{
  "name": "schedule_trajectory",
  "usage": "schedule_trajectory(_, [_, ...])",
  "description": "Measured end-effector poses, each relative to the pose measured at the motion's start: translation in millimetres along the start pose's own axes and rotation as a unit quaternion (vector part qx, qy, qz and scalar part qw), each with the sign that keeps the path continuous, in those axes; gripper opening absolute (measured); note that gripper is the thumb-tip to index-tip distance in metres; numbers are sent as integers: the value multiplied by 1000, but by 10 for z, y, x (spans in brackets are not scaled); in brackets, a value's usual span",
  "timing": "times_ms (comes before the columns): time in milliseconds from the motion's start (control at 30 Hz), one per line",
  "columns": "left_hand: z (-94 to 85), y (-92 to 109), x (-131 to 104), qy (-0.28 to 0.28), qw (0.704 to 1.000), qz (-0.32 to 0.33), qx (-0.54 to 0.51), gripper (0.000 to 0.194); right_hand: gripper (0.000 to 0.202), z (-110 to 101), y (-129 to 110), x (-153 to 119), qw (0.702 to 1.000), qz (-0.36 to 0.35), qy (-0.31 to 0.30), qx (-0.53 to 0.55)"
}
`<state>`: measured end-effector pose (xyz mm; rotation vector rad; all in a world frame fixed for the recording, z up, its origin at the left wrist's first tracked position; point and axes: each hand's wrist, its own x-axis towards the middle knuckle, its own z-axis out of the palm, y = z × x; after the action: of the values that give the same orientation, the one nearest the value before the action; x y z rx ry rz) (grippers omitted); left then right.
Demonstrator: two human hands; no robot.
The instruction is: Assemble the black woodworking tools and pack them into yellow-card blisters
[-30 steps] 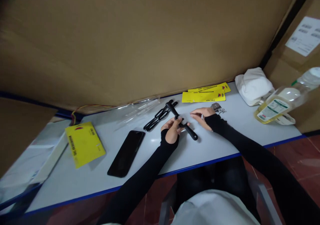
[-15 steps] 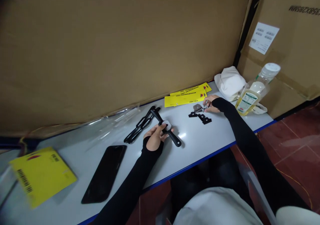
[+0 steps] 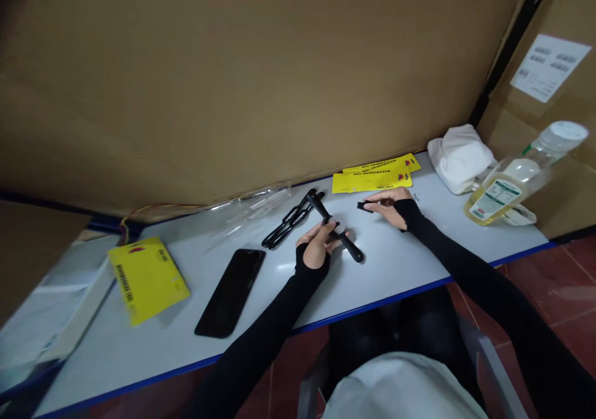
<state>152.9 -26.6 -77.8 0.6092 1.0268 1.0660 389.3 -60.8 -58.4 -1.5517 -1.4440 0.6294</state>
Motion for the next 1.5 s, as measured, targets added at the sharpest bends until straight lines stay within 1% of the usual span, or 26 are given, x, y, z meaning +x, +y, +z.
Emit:
schedule_trajectory(33, [19, -2, -16, 2, 1000, 0, -5, 44, 37, 93, -88, -40, 997, 27, 20, 71])
schedule_trajectory(67, [38, -2, -32, 5, 1000, -3, -11, 44, 45, 200, -176, -84, 990, 56, 27, 123])
schedule_trajectory(133, [66, 2, -62, 11, 1000, -10, -23, 43, 52, 430, -327, -168, 975, 115, 47, 182])
schedule_trajectory(233, [81, 18, -102, 3, 999, -2, -33, 45, 48, 699, -437, -246, 967, 129, 86, 201])
schedule_trajectory(300, [84, 25, -126, -5, 999, 13, -28, 47, 48, 777, -445, -262, 965, 132, 87, 211])
schedule_trajectory(400, [106, 14, -156, -9, 999, 28, -20, 52, 48, 786, -423, -269, 962, 137, 81, 220])
schedule_trajectory(533, [146, -22, -188, 4, 999, 31, -32, 55, 40, 791, -400, -292, 982, 75, 102, 138])
schedule_trajectory(633, [158, -28, -200, 14, 999, 29, -23, 53, 40, 849, -385, -315, 989, 44, 107, 91])
schedule_trajectory(700, [162, -17, -201, 22, 999, 44, -10, 51, 41, 886, -374, -329, 988, 44, 99, 112])
schedule_trajectory(767, [167, 2, -197, 32, 998, 63, 3, 48, 46, 898, -370, -339, 983, 53, 76, 160])
schedule_trajectory(867, [170, 27, -191, 41, 997, 70, 16, 45, 51, 860, -385, -343, 970, 65, 29, 233])
schedule_trajectory(933, [170, 34, -195, 43, 996, 77, 18, 44, 50, 826, -403, -333, 960, 80, 17, 269])
schedule_trajectory(1000, [175, 35, -204, 37, 995, 90, 20, 44, 52, 812, -417, -317, 946, 118, 19, 301])
schedule_trajectory(1100, [193, 40, -212, 32, 994, 102, 19, 44, 59, 845, -426, -299, 922, 180, 34, 341])
schedule_trajectory(1200, [207, 60, -197, 40, 995, 93, 13, 44, 59, 904, -435, -303, 909, 195, 52, 366])
schedule_trajectory(1333, [200, 92, -167, 46, 996, 82, 12, 45, 59, 929, -453, -313, 908, 189, 49, 371])
schedule_trajectory(1500, [206, 148, -189, 59, 996, 72, 17, 45, 61, 860, -449, -287, 927, 155, 16, 341])
